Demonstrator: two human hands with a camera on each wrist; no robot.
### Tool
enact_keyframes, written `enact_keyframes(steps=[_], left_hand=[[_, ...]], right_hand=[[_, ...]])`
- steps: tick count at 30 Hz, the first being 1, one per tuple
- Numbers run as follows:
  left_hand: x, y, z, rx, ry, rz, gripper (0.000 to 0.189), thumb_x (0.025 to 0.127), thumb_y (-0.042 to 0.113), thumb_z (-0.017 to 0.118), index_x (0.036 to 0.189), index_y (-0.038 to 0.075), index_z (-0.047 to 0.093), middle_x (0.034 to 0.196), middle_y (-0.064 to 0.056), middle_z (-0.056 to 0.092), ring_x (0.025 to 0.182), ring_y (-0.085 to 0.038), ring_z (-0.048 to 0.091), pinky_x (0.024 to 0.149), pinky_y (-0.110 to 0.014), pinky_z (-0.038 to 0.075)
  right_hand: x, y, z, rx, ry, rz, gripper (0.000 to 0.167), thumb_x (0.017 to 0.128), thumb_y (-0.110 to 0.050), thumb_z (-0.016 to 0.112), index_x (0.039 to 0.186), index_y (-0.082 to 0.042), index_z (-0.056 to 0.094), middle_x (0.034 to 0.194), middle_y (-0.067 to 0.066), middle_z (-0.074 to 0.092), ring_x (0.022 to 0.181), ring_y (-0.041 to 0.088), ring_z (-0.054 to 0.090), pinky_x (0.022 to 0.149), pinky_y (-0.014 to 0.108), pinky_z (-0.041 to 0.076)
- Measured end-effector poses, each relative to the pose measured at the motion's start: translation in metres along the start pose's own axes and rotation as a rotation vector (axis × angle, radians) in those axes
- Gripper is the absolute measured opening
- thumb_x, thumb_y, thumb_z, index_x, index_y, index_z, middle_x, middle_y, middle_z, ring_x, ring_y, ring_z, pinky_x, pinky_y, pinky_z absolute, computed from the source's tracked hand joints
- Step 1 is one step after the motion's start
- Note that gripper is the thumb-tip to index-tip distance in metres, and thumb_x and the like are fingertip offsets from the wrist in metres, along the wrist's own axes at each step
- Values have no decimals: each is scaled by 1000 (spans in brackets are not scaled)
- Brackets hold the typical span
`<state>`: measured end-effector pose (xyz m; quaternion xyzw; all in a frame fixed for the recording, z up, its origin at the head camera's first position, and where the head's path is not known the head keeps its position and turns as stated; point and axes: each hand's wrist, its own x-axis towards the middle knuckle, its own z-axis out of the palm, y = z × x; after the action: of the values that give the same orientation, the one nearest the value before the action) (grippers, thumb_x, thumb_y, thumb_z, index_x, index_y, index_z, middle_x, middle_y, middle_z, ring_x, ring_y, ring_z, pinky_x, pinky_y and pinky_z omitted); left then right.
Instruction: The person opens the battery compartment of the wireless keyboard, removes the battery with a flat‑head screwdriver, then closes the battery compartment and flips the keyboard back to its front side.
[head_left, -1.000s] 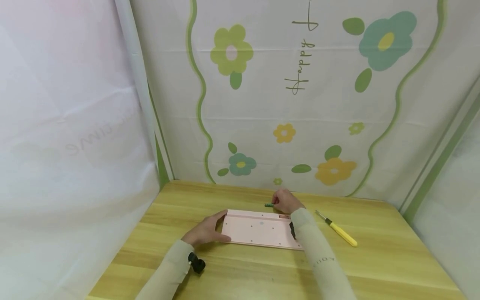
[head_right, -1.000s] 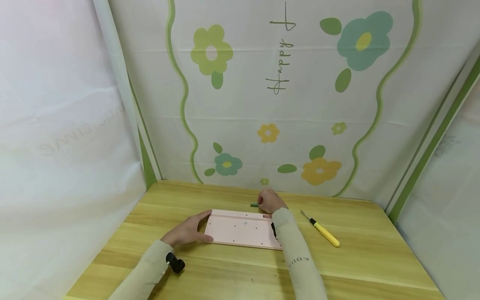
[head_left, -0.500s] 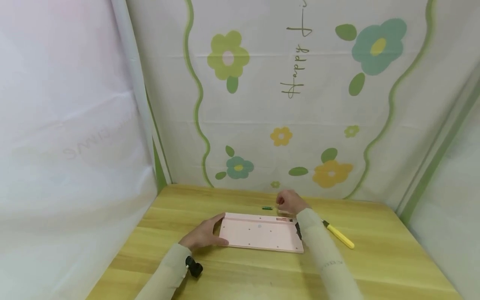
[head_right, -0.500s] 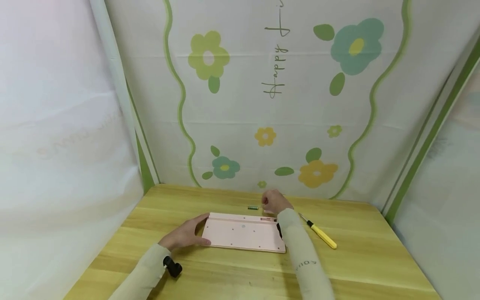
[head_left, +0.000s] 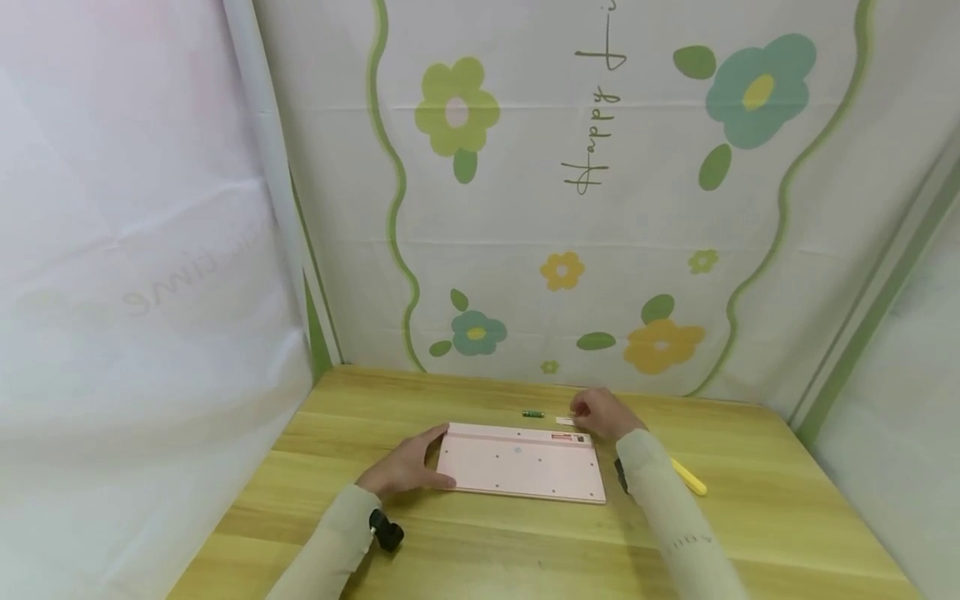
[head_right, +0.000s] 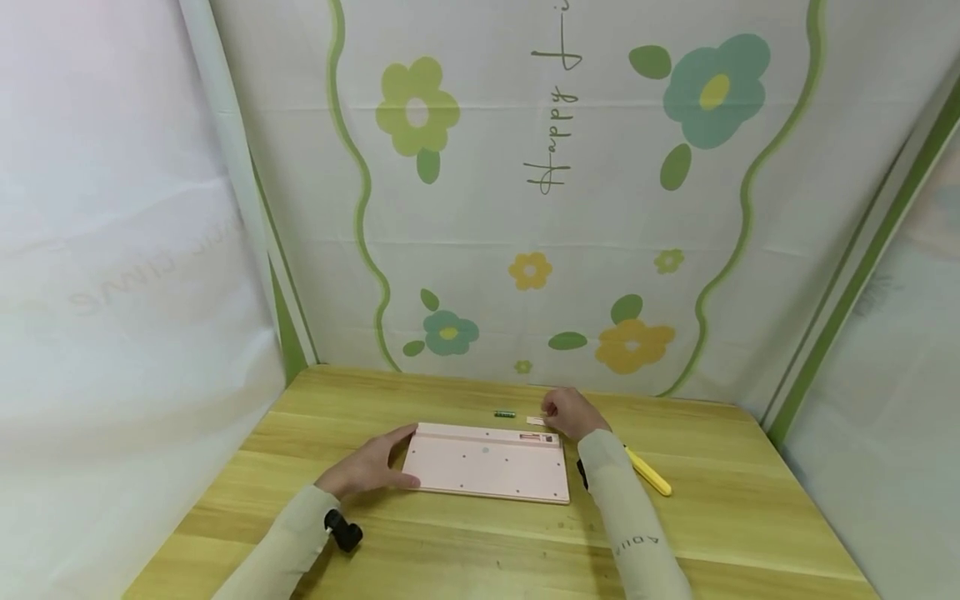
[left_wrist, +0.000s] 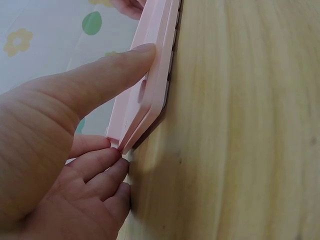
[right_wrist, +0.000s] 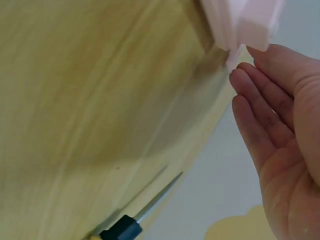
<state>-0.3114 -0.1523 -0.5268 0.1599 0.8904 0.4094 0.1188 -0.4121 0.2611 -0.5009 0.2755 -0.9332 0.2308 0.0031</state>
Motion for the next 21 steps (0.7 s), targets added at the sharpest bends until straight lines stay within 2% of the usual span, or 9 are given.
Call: enact_keyframes(steps=[8,14,21], left_hand=[[0,0,2,4,-3,16,105,83,39,91,166,9,34,172,-18,34,159,-43,31,128,-63,30],[-1,1,3,-5,-7,7,106,83,40,92,166,9,34,172,-18,34,159,-44,31,128,-63,30],[-1,1,2,5,9,-5,105,83,39,92,166,10,35,171,-18,35,159,-44,32,127,-63,31]], right_hand=[[-5,5,6,26,19,57,11,90,7,74,96,-2,79,93,11,78,84,16,70,77,35,62],[-8,5,5,95,11,95,9,91,7,74,96,0,79,90,10,77,80,15,69,72,30,61],[-9,-2,-6,60,5,61,11,92,9,70,96,1,77,92,9,76,82,13,67,73,28,60]])
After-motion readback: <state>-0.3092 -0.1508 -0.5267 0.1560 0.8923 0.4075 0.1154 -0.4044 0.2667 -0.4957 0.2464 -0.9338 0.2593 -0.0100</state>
